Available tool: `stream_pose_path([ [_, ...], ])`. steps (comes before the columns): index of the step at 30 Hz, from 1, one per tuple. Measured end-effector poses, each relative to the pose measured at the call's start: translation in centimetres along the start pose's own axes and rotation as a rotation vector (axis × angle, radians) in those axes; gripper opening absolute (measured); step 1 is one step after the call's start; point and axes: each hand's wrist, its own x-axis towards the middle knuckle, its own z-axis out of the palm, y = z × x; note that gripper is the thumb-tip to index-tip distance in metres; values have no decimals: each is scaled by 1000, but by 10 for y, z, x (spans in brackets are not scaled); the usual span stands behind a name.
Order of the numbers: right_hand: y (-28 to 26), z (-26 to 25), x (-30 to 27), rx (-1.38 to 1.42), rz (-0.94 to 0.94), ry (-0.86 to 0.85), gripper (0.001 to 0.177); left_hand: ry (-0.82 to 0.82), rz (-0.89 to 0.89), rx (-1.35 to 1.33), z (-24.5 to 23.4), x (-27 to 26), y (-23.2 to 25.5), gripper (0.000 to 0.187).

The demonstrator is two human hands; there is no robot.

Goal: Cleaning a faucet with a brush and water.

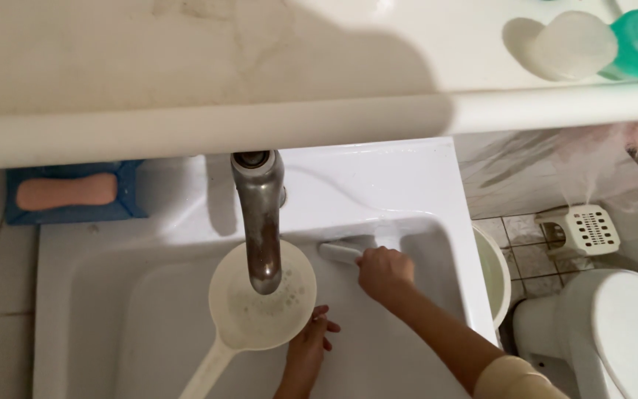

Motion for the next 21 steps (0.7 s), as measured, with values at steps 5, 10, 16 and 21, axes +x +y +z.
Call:
stream_pose_path([
  [5, 22, -4, 7, -8, 24, 7, 47, -5, 46, -57, -1, 4, -7, 38],
  [10, 60, -14, 14, -136, 43, 6, 39, -34, -2, -34, -5, -16, 15, 37],
  [16, 41, -16, 13, -238, 13, 41, 33, -38, -7, -4, -6, -15, 11, 38],
  [21, 16, 2, 18, -201, -95, 90, 42, -42, 75, -59, -4, 0, -8, 36],
])
